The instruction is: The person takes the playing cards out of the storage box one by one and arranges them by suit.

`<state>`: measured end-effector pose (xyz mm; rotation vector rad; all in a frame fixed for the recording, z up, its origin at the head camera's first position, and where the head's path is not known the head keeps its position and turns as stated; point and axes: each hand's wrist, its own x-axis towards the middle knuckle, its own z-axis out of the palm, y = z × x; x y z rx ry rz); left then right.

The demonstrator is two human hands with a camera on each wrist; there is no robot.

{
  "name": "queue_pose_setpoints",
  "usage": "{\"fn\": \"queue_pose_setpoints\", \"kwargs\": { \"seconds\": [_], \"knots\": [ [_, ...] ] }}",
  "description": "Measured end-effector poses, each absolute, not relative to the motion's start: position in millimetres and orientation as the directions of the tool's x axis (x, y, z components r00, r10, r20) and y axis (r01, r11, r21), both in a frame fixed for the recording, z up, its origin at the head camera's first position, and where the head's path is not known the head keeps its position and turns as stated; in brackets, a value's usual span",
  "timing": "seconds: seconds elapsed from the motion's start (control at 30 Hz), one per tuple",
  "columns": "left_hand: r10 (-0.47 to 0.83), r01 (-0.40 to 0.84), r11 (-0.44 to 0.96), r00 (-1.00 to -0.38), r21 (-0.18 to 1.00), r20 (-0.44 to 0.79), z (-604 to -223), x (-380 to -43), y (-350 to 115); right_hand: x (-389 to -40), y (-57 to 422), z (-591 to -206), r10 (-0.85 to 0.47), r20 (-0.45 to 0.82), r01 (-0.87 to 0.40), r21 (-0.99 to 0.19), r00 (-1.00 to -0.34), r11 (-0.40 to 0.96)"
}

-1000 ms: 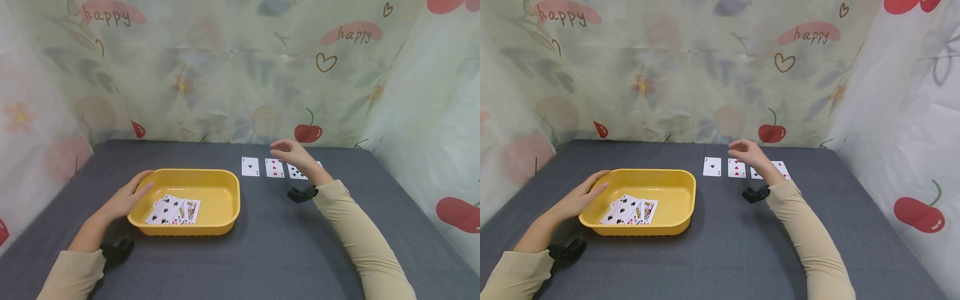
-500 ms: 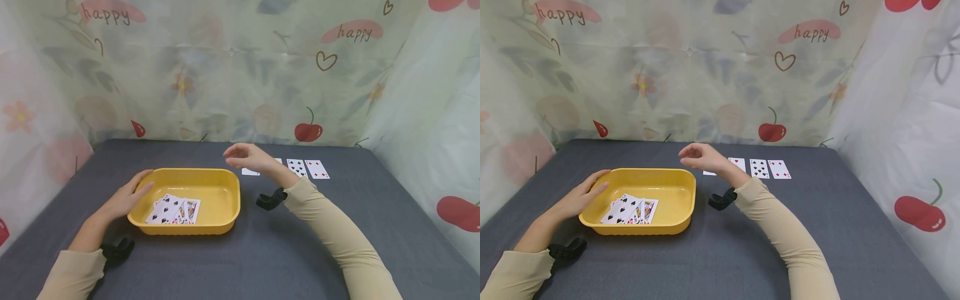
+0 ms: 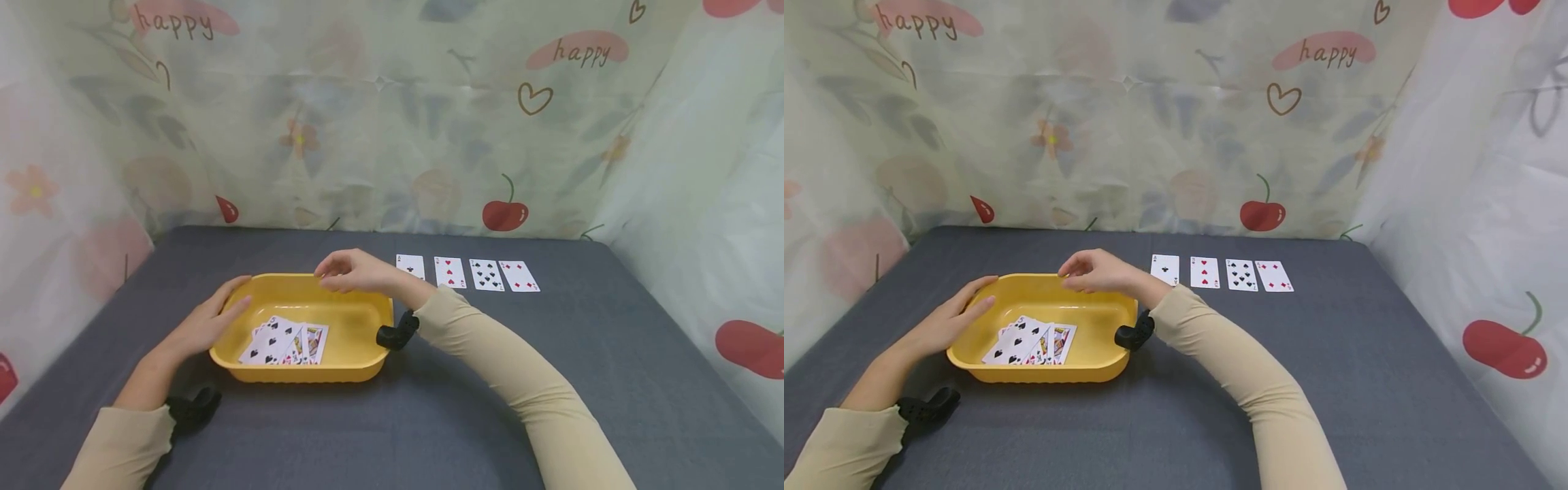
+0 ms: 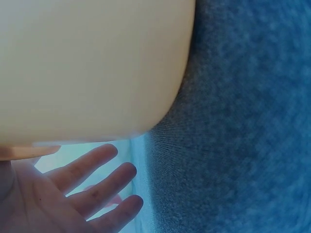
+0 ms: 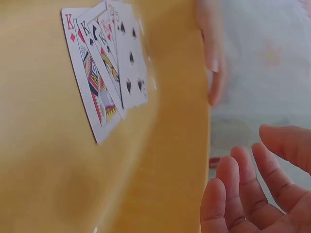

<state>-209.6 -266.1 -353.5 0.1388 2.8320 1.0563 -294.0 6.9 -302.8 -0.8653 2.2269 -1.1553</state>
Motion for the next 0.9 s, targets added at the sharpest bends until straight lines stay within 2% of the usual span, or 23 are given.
{"fn": "queue_pose_setpoints", "kwargs": {
  "seconds": [0.57,0.73,0.9],
  "knots": [
    [0.133,0.047,0.759,-0.988,0.650,-0.083,-353.2,-211.3,-267.7,-297.7,-54.1,-325.5,-0.786,-0.204,-0.393,-0.776,-0.583,0.493],
    [0.130,0.034,0.755,-0.987,0.655,-0.098,-352.2,-210.3,-267.0,-297.2,-66.9,-331.9,-0.840,-0.213,-0.486,-0.733,-0.500,0.476],
    [0.141,0.041,0.747,-0.985,0.663,-0.098,-351.7,-209.8,-266.8,-294.3,-74.7,-334.7,-0.875,-0.243,-0.525,-0.722,-0.418,0.451]
  ]
}}
